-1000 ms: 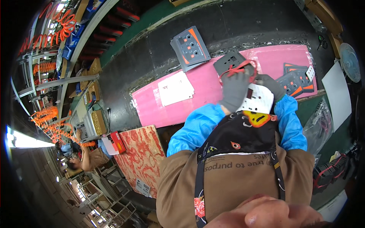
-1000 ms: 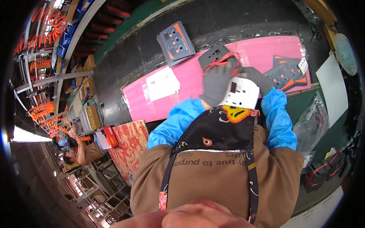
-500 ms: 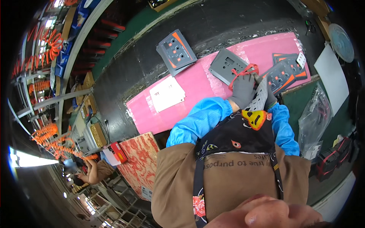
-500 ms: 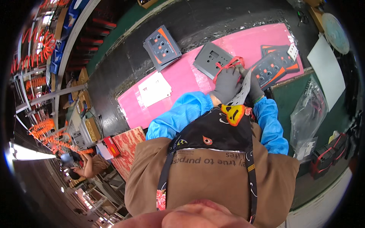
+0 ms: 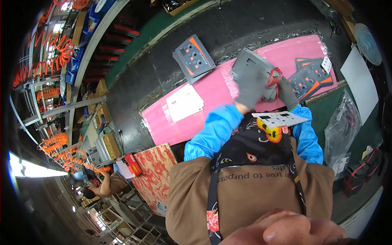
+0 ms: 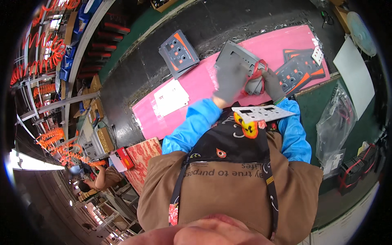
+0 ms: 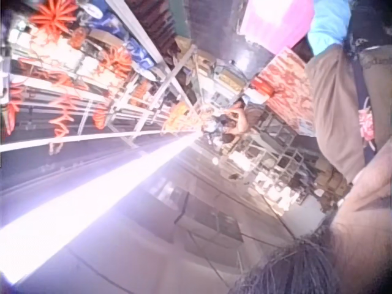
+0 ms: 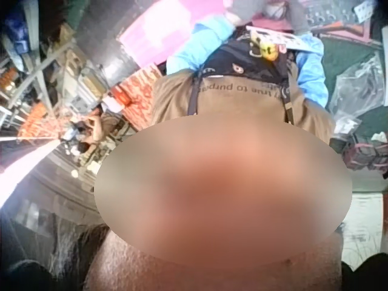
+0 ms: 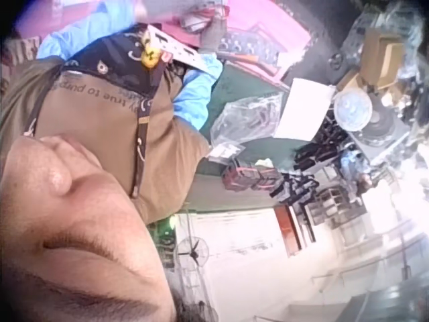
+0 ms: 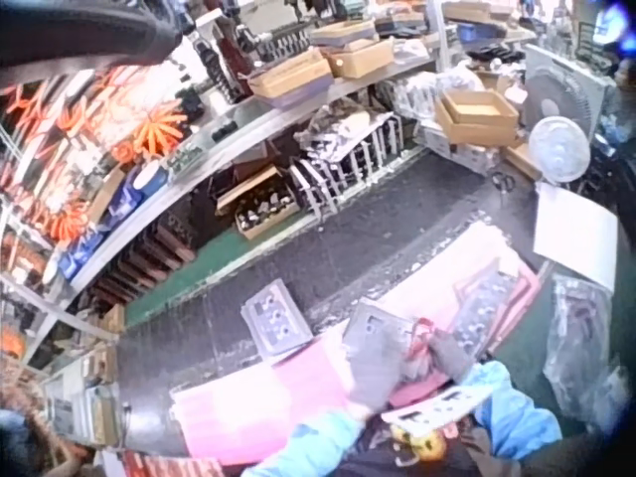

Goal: The person assembles electronic control units by inserting a grey metal casing into a black plastic housing with an orange label. They handle the components one at a time, aligning the parts and pressing them together on a pink workbench mat.

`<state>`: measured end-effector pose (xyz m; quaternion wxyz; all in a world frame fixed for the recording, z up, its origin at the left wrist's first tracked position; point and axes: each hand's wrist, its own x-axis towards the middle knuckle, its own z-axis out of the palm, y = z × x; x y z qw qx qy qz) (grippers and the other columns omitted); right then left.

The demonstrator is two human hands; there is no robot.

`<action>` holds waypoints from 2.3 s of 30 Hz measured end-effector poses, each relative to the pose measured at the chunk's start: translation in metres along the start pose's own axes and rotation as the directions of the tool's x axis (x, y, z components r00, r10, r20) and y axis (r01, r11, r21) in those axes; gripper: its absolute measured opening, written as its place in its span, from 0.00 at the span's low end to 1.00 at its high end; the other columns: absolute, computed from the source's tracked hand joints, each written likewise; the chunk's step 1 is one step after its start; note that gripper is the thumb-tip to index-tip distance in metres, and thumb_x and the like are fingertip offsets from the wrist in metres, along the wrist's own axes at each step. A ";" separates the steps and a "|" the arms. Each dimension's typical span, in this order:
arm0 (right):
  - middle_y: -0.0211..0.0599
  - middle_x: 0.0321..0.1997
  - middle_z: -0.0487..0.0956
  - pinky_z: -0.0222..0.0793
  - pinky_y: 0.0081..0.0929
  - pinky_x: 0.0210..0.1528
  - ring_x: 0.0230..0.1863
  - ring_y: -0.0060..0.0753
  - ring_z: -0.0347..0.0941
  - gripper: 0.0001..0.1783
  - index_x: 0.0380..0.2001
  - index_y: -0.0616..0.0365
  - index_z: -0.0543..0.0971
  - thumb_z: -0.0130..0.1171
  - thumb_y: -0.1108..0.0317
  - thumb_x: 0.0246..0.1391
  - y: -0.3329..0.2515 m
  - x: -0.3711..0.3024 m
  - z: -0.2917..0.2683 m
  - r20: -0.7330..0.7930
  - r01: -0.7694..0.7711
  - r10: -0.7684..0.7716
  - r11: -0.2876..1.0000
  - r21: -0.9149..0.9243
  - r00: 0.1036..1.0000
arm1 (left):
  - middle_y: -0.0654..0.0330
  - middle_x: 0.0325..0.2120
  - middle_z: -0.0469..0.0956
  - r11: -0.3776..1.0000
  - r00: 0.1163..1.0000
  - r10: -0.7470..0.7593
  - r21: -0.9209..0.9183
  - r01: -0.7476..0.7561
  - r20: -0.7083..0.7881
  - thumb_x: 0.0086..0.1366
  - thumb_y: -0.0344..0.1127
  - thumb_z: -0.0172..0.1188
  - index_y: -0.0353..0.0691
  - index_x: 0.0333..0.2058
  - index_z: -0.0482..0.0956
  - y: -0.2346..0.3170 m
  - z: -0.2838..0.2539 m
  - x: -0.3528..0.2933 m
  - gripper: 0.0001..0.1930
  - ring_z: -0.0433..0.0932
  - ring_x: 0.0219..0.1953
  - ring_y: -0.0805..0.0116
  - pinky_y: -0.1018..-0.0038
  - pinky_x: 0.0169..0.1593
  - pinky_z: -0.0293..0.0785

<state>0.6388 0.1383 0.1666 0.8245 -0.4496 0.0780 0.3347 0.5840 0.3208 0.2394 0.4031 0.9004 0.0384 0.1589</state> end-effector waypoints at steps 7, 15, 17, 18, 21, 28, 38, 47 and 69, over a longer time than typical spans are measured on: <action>0.29 0.52 0.76 0.70 0.26 0.54 0.50 0.24 0.72 0.23 0.59 0.61 0.69 0.55 0.64 0.64 -0.001 0.037 -0.014 0.177 0.056 0.006 0.938 -0.343 0.984 | 0.43 0.47 0.79 0.735 0.753 -0.637 -0.166 0.658 0.166 0.60 0.51 0.64 0.35 0.56 0.72 -0.118 -0.033 0.004 0.32 0.79 0.49 0.51 0.62 0.54 0.72; 0.32 0.54 0.78 0.76 0.38 0.47 0.50 0.29 0.75 0.23 0.61 0.52 0.72 0.55 0.60 0.64 0.005 0.066 0.030 0.166 0.066 0.020 0.867 -0.495 0.986 | 0.54 0.42 0.80 0.454 0.634 -0.753 -0.558 0.694 0.175 0.65 0.48 0.63 0.31 0.53 0.74 -0.106 -0.033 -0.085 0.27 0.79 0.42 0.65 0.69 0.45 0.75; 0.35 0.50 0.81 0.77 0.36 0.41 0.47 0.31 0.78 0.20 0.56 0.50 0.77 0.55 0.57 0.64 0.006 0.074 0.038 0.001 -0.084 0.099 0.840 -0.536 0.995 | 0.51 0.42 0.81 0.440 0.578 -0.809 -0.540 0.717 0.109 0.64 0.47 0.64 0.31 0.52 0.74 -0.107 -0.027 -0.090 0.27 0.80 0.42 0.62 0.67 0.46 0.75; 0.36 0.46 0.82 0.77 0.34 0.39 0.44 0.31 0.78 0.19 0.54 0.49 0.79 0.55 0.56 0.64 0.002 0.079 0.032 -0.020 0.015 -0.043 0.696 -0.718 0.999 | 0.49 0.42 0.81 0.433 0.574 -0.814 -0.562 0.704 0.092 0.63 0.48 0.66 0.31 0.51 0.74 -0.108 -0.024 -0.090 0.28 0.81 0.43 0.60 0.66 0.46 0.76; 0.39 0.34 0.84 0.73 0.27 0.30 0.33 0.27 0.78 0.19 0.50 0.49 0.82 0.54 0.52 0.63 -0.035 0.118 -0.032 0.071 0.168 -0.452 0.178 -0.969 0.889 | 0.47 0.42 0.81 0.436 0.556 -0.831 -0.580 0.688 0.034 0.61 0.48 0.67 0.30 0.50 0.74 -0.112 -0.017 -0.087 0.28 0.81 0.43 0.57 0.64 0.45 0.76; 0.39 0.31 0.82 0.69 0.25 0.22 0.23 0.24 0.75 0.17 0.46 0.60 0.82 0.55 0.60 0.61 -0.146 0.111 -0.054 -0.295 -0.067 -0.294 0.595 -0.801 0.909 | 0.48 0.41 0.81 0.362 0.462 -0.886 -0.569 0.738 0.036 0.63 0.49 0.65 0.29 0.49 0.74 -0.107 -0.012 -0.083 0.27 0.80 0.41 0.60 0.64 0.44 0.75; 0.38 0.22 0.78 0.75 0.26 0.24 0.23 0.33 0.79 0.11 0.35 0.60 0.80 0.61 0.63 0.55 -0.122 0.128 -0.046 -0.247 -0.316 0.199 0.633 -0.707 0.948 | 0.54 0.41 0.81 0.019 0.428 -0.851 -0.795 0.606 0.305 0.66 0.52 0.63 0.32 0.49 0.76 -0.129 -0.024 -0.098 0.26 0.81 0.39 0.64 0.68 0.40 0.78; 0.45 0.39 0.82 0.76 0.41 0.42 0.41 0.42 0.81 0.22 0.48 0.60 0.78 0.64 0.59 0.52 -0.194 0.170 -0.114 -0.301 0.323 -0.713 0.597 -0.734 0.634 | 0.55 0.40 0.80 -0.005 0.435 -0.846 -0.819 0.574 0.310 0.66 0.51 0.63 0.32 0.51 0.75 -0.133 -0.017 -0.101 0.27 0.79 0.37 0.67 0.70 0.39 0.75; 0.35 0.31 0.73 0.69 0.25 0.34 0.28 0.27 0.69 0.11 0.37 0.60 0.72 0.56 0.62 0.62 -0.067 0.018 0.026 0.416 0.248 0.196 0.559 -0.791 0.888 | 0.45 0.57 0.70 0.566 0.594 -0.792 0.196 0.801 -0.139 0.55 0.54 0.66 0.35 0.63 0.64 -0.058 -0.064 -0.060 0.42 0.74 0.53 0.46 0.51 0.52 0.72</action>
